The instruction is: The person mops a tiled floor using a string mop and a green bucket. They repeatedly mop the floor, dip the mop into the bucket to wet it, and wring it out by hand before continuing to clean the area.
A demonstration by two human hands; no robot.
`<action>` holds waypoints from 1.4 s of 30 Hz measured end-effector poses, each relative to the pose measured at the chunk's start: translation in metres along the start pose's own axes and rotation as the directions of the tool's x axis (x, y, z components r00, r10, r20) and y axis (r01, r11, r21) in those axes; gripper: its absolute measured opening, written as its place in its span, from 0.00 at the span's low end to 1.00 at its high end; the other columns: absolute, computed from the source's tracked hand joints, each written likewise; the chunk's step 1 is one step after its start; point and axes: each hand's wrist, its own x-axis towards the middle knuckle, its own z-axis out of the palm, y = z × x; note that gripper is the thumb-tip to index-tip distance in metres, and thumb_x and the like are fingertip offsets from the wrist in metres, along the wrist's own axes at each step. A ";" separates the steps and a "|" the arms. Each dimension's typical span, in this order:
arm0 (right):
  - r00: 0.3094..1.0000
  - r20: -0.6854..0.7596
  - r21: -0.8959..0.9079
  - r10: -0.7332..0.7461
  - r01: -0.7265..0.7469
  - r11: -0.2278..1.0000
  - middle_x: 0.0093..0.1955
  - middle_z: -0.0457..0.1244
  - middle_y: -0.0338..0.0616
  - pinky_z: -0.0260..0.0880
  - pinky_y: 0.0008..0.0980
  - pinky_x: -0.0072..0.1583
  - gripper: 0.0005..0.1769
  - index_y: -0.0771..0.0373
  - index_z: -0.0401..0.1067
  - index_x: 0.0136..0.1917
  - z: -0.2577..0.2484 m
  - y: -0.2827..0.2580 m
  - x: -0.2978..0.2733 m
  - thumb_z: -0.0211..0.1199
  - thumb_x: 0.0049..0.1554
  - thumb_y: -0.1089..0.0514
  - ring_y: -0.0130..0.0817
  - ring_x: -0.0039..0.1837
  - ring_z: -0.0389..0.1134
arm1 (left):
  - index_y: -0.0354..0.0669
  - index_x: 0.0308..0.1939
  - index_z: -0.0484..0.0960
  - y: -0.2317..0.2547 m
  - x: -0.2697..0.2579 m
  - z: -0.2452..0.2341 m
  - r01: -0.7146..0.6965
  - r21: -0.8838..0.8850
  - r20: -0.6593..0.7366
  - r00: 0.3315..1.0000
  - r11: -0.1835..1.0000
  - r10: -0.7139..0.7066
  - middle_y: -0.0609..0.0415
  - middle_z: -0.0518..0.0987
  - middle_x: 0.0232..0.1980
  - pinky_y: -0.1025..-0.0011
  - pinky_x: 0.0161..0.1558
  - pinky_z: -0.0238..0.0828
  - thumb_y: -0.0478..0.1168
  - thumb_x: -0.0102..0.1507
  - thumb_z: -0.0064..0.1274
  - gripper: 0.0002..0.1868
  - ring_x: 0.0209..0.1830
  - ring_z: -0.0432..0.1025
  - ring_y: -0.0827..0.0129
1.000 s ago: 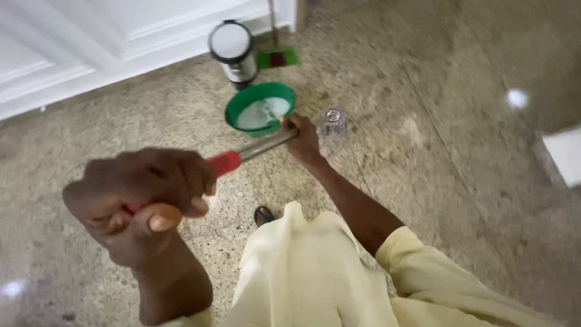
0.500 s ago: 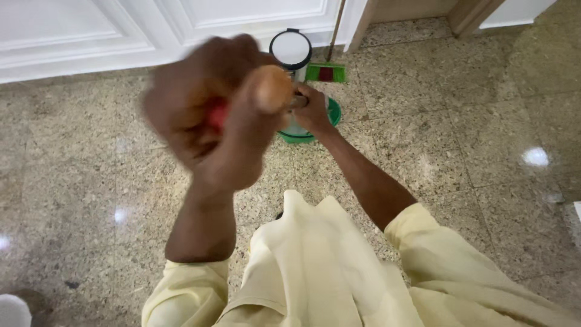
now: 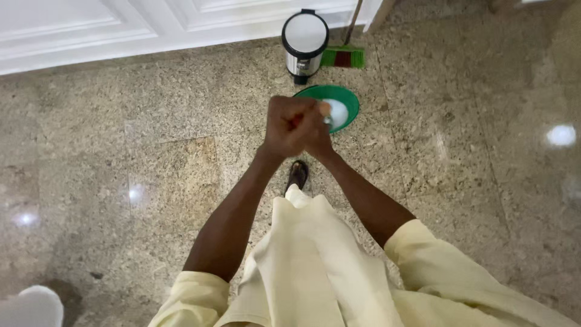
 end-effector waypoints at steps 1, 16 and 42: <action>0.999 -0.024 -0.162 0.027 -0.030 0.986 0.51 0.66 0.52 0.69 0.40 0.51 0.20 0.65 0.66 0.62 0.001 -0.005 -0.001 0.57 0.67 0.47 0.44 0.52 0.69 | 0.38 0.21 0.72 -0.020 -0.004 -0.004 0.086 -0.018 -0.009 0.996 0.996 -0.086 0.58 0.70 0.19 0.73 0.21 0.51 0.41 0.70 0.52 0.22 0.17 0.61 0.79; 0.998 -0.050 -0.355 -0.022 0.002 0.935 0.63 0.64 0.50 0.71 0.43 0.64 0.29 0.61 0.61 0.69 -0.031 -0.104 0.150 0.66 0.62 0.47 0.42 0.66 0.69 | 0.42 0.24 0.77 -0.096 0.143 -0.015 0.100 -0.193 0.001 0.995 0.976 -0.102 0.64 0.68 0.17 0.76 0.18 0.53 0.47 0.72 0.52 0.23 0.14 0.60 0.82; 0.847 -0.486 -0.746 -0.212 -0.276 0.607 0.80 0.52 0.52 0.59 0.45 0.79 0.41 0.61 0.47 0.84 0.000 -0.100 0.193 0.67 0.70 0.48 0.45 0.80 0.54 | 0.38 0.28 0.73 -0.102 0.262 -0.050 -0.135 -0.680 0.178 0.923 0.721 0.341 0.54 0.65 0.21 0.71 0.22 0.54 0.49 0.77 0.46 0.25 0.17 0.58 0.74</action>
